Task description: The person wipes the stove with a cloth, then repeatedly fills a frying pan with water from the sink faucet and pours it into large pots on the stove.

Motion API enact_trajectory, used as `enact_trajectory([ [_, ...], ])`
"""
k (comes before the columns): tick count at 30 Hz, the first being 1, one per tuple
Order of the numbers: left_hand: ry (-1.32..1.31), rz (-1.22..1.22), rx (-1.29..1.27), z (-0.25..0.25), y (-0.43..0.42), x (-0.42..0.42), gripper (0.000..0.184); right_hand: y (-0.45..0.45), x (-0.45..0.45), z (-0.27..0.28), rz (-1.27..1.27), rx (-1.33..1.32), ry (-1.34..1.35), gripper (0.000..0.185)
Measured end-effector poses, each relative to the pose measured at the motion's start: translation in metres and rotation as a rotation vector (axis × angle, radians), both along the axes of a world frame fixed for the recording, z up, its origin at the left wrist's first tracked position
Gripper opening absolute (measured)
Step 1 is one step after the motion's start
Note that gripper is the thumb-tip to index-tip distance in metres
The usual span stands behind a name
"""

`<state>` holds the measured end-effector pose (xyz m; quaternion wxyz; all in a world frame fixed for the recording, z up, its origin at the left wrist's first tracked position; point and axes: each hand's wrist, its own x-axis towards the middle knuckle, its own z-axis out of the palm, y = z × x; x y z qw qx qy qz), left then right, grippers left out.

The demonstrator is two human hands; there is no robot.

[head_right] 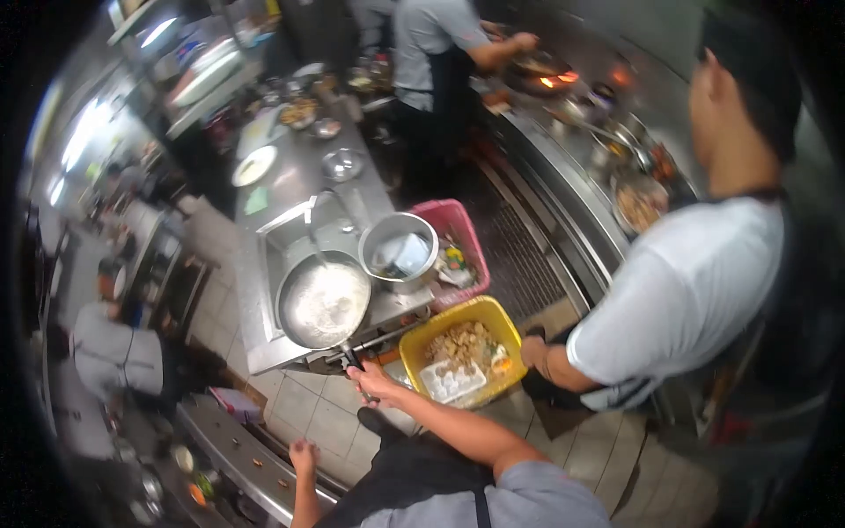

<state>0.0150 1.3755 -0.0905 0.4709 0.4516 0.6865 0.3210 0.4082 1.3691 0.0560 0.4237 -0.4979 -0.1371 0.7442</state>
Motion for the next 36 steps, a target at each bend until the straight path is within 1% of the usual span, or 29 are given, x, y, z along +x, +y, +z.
enact_trajectory([
  [1, 0.009, 0.028, -0.181, -0.007, -0.028, -0.012, 0.032, 0.0, 0.001, 0.002, 0.003, 0.002, -0.001, 0.025],
  [2, 0.056, 0.045, -0.26, -0.022, -0.059, -0.027, 0.03, 0.001, 0.002, 0.002, 0.065, 0.015, -0.021, 0.025],
  [3, 0.102, 0.061, -0.345, -0.033, -0.083, -0.037, 0.028, 0.002, 0.003, 0.001, 0.04, -0.003, -0.028, 0.024],
  [4, 0.082, 0.12, -0.344, -0.03, -0.101, -0.037, 0.028, 0.002, 0.001, -0.001, 0.012, -0.026, -0.03, 0.024],
  [5, 0.288, -0.022, -0.435, -0.021, -0.121, -0.038, 0.021, 0.005, -0.001, -0.008, -0.013, -0.06, -0.018, 0.023],
  [6, 0.487, -0.168, -0.541, -0.015, -0.144, -0.042, 0.015, 0.004, -0.001, -0.013, -0.023, 0.002, -0.036, 0.022],
  [7, 0.683, -0.525, -0.318, -0.017, -0.159, -0.049, 0.016, 0.004, -0.002, -0.01, -0.046, -0.004, -0.094, 0.021],
  [8, 0.501, -0.247, -0.473, -0.006, -0.167, -0.038, 0.021, 0.005, 0.001, -0.012, 0.026, -0.005, -0.132, 0.018],
  [9, 0.419, -0.182, -0.561, -0.025, -0.178, -0.049, 0.02, 0.003, 0.002, -0.004, 0.011, -0.031, -0.087, 0.016],
  [10, 0.4, -0.15, -0.501, -0.003, -0.181, -0.031, 0.017, 0.004, 0.007, -0.006, 0.034, 0.004, -0.027, 0.028],
  [12, 0.366, -0.115, -0.402, -0.051, -0.188, -0.04, 0.02, 0.003, 0.006, -0.004, 0.077, 0.032, -0.052, 0.028],
  [13, 0.361, -0.091, -0.399, -0.041, -0.188, -0.031, 0.02, 0.005, 0.006, -0.002, 0.056, 0.025, -0.044, 0.028],
  [15, 0.235, -0.089, -0.392, -0.004, -0.17, 0.005, 0.026, 0.005, 0.005, -0.003, 0.012, 0.016, -0.039, 0.029],
  [16, 0.233, -0.114, -0.364, -0.014, -0.164, 0.005, 0.026, 0.005, 0.005, -0.002, -0.016, 0.04, -0.048, 0.029],
  [18, 0.215, -0.21, -0.339, -0.035, -0.157, 0.012, 0.034, 0.004, 0.004, 0.001, 0.041, 0.016, -0.105, 0.029],
  [19, 0.214, -0.24, -0.309, -0.036, -0.152, 0.018, 0.034, 0.004, 0.003, 0.001, 0.04, 0.01, -0.119, 0.03],
  [21, 0.189, -0.205, -0.276, -0.028, -0.162, 0.033, 0.037, 0.003, 0.003, 0.001, 0.05, 0.018, -0.144, 0.032],
  [24, 0.183, -0.226, -0.251, 0.004, -0.186, 0.056, 0.037, 0.0, 0.002, -0.004, 0.093, 0.01, -0.204, 0.035],
  [25, 0.196, -0.224, -0.208, 0.002, -0.199, 0.058, 0.037, 0.001, 0.002, -0.005, 0.111, 0.007, -0.24, 0.036],
  [26, 0.187, -0.199, -0.199, 0.002, -0.212, 0.058, 0.037, 0.002, 0.001, -0.006, 0.134, 0.019, -0.248, 0.036],
  [28, -0.03, -0.063, -0.256, 0.014, -0.243, 0.059, 0.034, 0.0, 0.0, -0.006, 0.108, -0.009, -0.308, 0.035],
  [32, 0.021, 0.115, -0.196, 0.009, -0.311, 0.051, 0.036, 0.002, 0.001, -0.005, 0.15, -0.01, -0.36, 0.036],
  [34, 0.085, 0.147, -0.174, 0.008, -0.337, 0.047, 0.035, 0.002, -0.004, -0.002, 0.112, -0.021, -0.4, 0.036],
  [36, 0.072, 0.232, -0.17, 0.019, -0.361, 0.05, 0.034, 0.015, 0.004, -0.03, 0.16, 0.016, -0.29, 0.037],
])
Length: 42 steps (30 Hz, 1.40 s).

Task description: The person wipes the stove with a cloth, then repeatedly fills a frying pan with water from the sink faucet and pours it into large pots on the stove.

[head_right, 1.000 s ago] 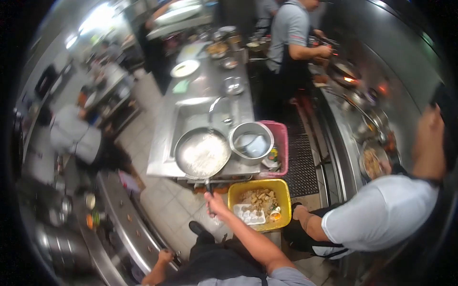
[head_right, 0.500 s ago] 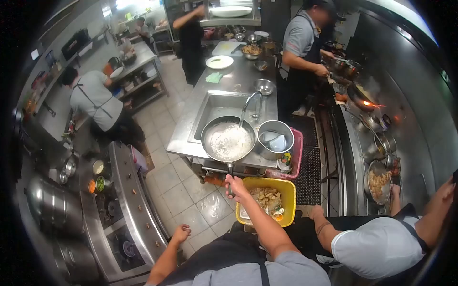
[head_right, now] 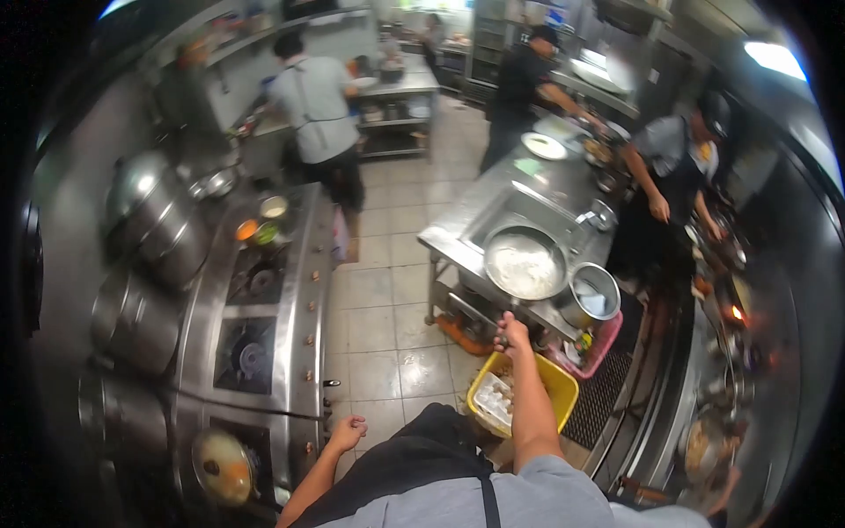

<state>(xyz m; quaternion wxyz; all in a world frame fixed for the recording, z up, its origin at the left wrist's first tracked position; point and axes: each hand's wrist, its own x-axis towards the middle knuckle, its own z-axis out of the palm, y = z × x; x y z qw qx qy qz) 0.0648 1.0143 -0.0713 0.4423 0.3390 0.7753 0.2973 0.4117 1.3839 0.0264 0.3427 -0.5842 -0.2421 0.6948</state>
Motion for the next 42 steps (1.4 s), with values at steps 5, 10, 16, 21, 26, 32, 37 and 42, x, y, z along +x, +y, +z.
enact_trajectory([
  [5, -0.02, 0.15, -0.013, -0.011, -0.044, 0.006, 0.033, 0.001, -0.005, 0.005, 0.005, -0.022, -0.045, 0.04],
  [10, 0.009, 0.212, 0.064, -0.04, -0.064, 0.007, 0.033, 0.016, 0.003, -0.013, 0.087, -0.011, -0.032, 0.042],
  [16, 0.134, 0.243, 0.117, -0.037, -0.074, 0.015, 0.029, 0.043, 0.023, -0.033, 0.172, 0.011, -0.036, 0.039],
  [21, 0.181, 0.273, -0.026, -0.06, -0.11, 0.02, 0.031, 0.041, 0.01, -0.016, 0.097, -0.042, -0.106, 0.046],
  [26, 0.118, 0.321, -0.347, -0.117, -0.171, 0.036, 0.029, 0.028, 0.014, -0.002, 0.155, 0.034, -0.206, 0.047],
  [32, 0.149, 0.55, -0.286, -0.091, -0.234, 0.066, 0.029, 0.046, 0.015, -0.024, 0.149, 0.003, -0.205, 0.048],
  [37, 0.02, 0.538, -0.401, -0.098, -0.261, 0.082, 0.017, 0.035, 0.003, -0.012, 0.125, 0.003, -0.24, 0.046],
  [42, -0.155, 0.541, -0.348, -0.145, -0.259, 0.074, 0.027, 0.036, 0.006, -0.013, 0.186, 0.026, -0.162, 0.044],
])
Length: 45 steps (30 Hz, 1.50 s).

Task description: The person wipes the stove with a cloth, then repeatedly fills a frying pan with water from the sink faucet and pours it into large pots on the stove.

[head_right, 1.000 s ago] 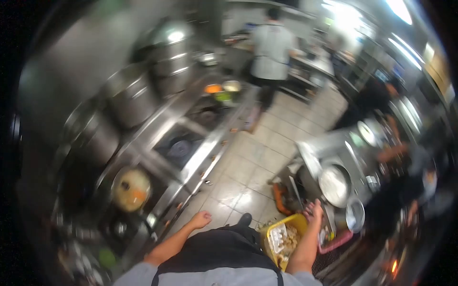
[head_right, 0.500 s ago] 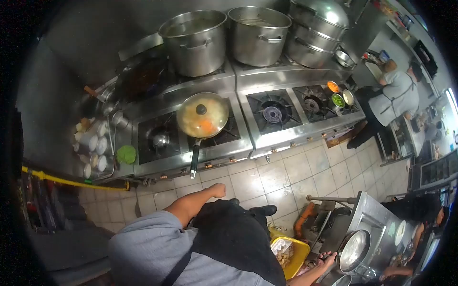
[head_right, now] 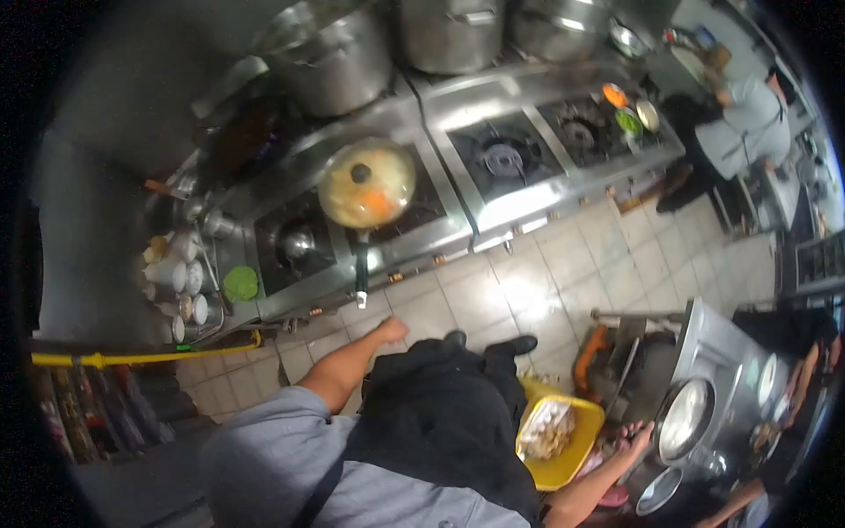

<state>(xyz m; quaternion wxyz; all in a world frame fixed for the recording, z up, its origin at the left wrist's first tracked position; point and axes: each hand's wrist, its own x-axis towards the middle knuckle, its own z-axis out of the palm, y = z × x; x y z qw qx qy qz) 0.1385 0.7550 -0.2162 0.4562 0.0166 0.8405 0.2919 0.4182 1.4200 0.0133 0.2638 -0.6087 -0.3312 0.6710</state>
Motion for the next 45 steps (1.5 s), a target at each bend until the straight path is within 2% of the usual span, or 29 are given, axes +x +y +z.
enact_trajectory([
  [1, -0.078, 0.23, 0.006, 0.019, 0.016, -0.015, 0.028, 0.005, 0.007, -0.005, 0.047, 0.018, -0.003, 0.043],
  [4, -0.092, 0.621, 0.243, 0.028, 0.061, -0.045, 0.033, 0.017, 0.026, -0.011, 0.134, -0.001, 0.048, 0.039],
  [5, -0.101, 0.771, 0.314, 0.027, 0.077, -0.059, 0.035, 0.022, 0.034, -0.012, 0.089, -0.043, 0.043, 0.035],
  [6, -0.137, 0.886, 0.385, 0.02, 0.091, -0.076, 0.034, -0.001, 0.01, 0.009, 0.002, 0.076, -0.094, 0.031],
  [7, -0.174, 0.992, 0.44, 0.008, 0.097, -0.089, 0.034, -0.004, 0.005, 0.009, -0.024, 0.099, -0.112, 0.031],
  [8, -0.237, 1.127, 0.549, -0.01, 0.102, -0.098, 0.041, 0.017, 0.03, -0.008, 0.05, 0.017, 0.053, 0.031],
  [9, -0.305, 1.255, 0.656, -0.033, 0.106, -0.11, 0.053, -0.007, 0.004, 0.018, 0.027, 0.045, -0.06, 0.032],
  [10, -0.286, 1.441, 0.715, -0.039, 0.117, -0.12, 0.055, 0.015, 0.034, -0.004, 0.076, -0.059, 0.19, 0.032],
  [11, -0.256, 1.626, 0.777, -0.039, 0.131, -0.132, 0.057, 0.01, 0.029, 0.002, 0.107, -0.076, 0.231, 0.032],
  [12, -0.289, 1.768, 0.841, -0.047, 0.135, -0.143, 0.051, 0.004, 0.022, 0.009, -0.043, -0.005, 0.042, 0.031],
  [13, -0.315, 1.914, 0.913, -0.057, 0.139, -0.151, 0.045, 0.01, 0.036, 0.003, -0.028, -0.069, 0.103, 0.03],
  [14, -0.327, 1.901, 0.871, -0.067, 0.142, -0.157, 0.045, 0.007, 0.034, 0.005, -0.058, -0.034, 0.095, 0.03],
  [16, -0.319, 2.018, 1.15, -0.082, 0.144, -0.169, 0.044, 0.0, 0.029, 0.009, -0.028, -0.048, 0.105, 0.029],
  [19, -0.348, 2.087, 1.241, -0.106, 0.14, -0.179, 0.042, -0.01, 0.015, 0.017, -0.106, -0.005, -0.016, 0.029],
  [22, -0.222, 2.109, 1.159, -0.118, 0.145, -0.18, 0.037, -0.013, 0.012, 0.02, -0.048, -0.025, 0.01, 0.029],
  [28, -0.213, 2.04, 1.143, -0.114, 0.144, -0.177, 0.034, -0.016, 0.012, 0.016, -0.133, -0.024, -0.045, 0.028],
  [30, -0.198, 2.033, 1.131, -0.107, 0.146, -0.177, 0.034, -0.012, 0.024, 0.012, -0.05, -0.071, 0.071, 0.028],
  [35, -0.125, 1.981, 1.1, -0.099, 0.15, -0.176, 0.035, -0.007, 0.035, 0.005, -0.041, -0.066, 0.109, 0.028],
  [41, -0.235, 1.964, 1.182, -0.106, 0.141, -0.17, 0.038, -0.008, 0.036, 0.004, -0.044, -0.026, 0.095, 0.028],
  [43, -0.346, 2.056, 1.141, -0.1, 0.139, -0.163, 0.041, -0.005, 0.036, 0.003, -0.012, -0.007, 0.071, 0.029],
  [45, -0.528, 1.979, 1.151, -0.095, 0.128, -0.144, 0.045, -0.007, 0.03, 0.004, -0.036, -0.006, 0.056, 0.028],
])
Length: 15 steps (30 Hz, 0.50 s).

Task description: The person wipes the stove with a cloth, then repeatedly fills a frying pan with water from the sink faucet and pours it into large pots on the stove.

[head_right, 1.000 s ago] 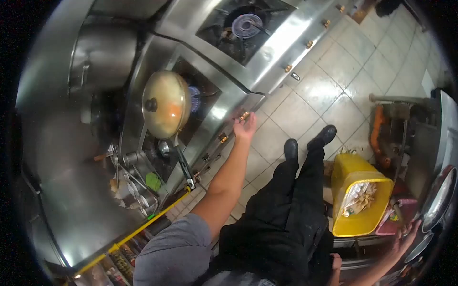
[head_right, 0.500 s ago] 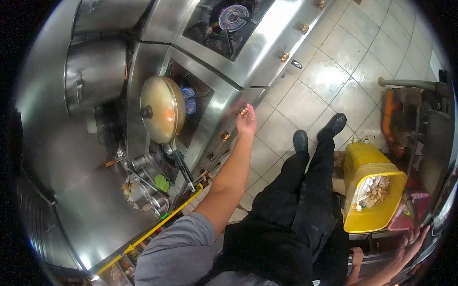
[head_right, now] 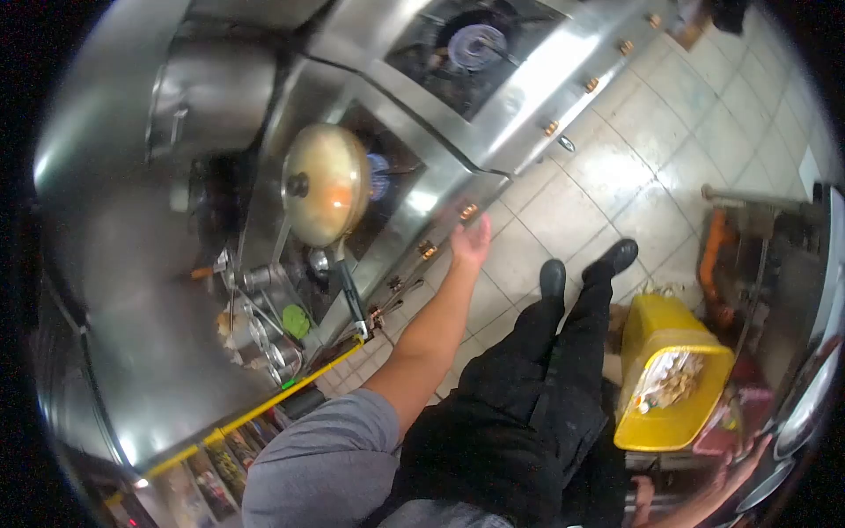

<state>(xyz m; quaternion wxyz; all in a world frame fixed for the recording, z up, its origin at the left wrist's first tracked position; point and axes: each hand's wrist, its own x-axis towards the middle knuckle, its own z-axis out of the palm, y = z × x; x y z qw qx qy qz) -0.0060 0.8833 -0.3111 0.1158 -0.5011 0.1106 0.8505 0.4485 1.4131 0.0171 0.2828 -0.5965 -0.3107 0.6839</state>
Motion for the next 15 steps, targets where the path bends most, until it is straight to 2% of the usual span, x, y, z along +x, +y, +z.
enact_trajectory([
  [2, -0.031, -0.104, -0.179, 0.016, 0.008, 0.022, 0.045, -0.012, -0.029, 0.011, -0.083, 0.021, -0.151, 0.028],
  [3, -0.029, -0.253, -0.263, 0.015, 0.009, 0.034, 0.039, -0.019, -0.043, 0.018, -0.117, 0.051, -0.27, 0.029],
  [6, 0.014, -0.605, -0.432, 0.039, 0.006, 0.068, 0.027, 0.003, -0.01, -0.007, 0.096, 0.016, 0.003, 0.034],
  [8, 0.079, -1.0, -0.619, 0.074, 0.005, 0.079, 0.033, -0.002, -0.019, -0.007, 0.107, 0.005, 0.079, 0.037],
  [9, 0.182, -1.323, -0.852, 0.096, 0.004, 0.081, 0.036, -0.009, -0.026, -0.001, 0.079, 0.003, 0.086, 0.038],
  [10, 0.285, -1.64, -1.099, 0.117, 0.004, 0.083, 0.039, -0.016, -0.037, 0.01, 0.064, 0.001, -0.017, 0.038],
  [11, 0.308, -1.609, -1.102, 0.113, -0.003, 0.089, 0.039, -0.022, -0.045, 0.019, 0.045, -0.001, -0.123, 0.038],
  [13, 0.615, -1.682, -1.362, 0.094, -0.019, 0.102, 0.037, -0.028, -0.051, 0.025, 0.044, 0.034, -0.151, 0.038],
  [14, 0.628, -1.66, -1.359, 0.102, -0.021, 0.105, 0.037, -0.03, -0.051, 0.027, 0.043, 0.038, -0.144, 0.038],
  [15, 0.464, -1.59, -1.179, 0.113, -0.025, 0.104, 0.035, -0.031, -0.052, 0.027, 0.039, 0.042, -0.135, 0.037],
])
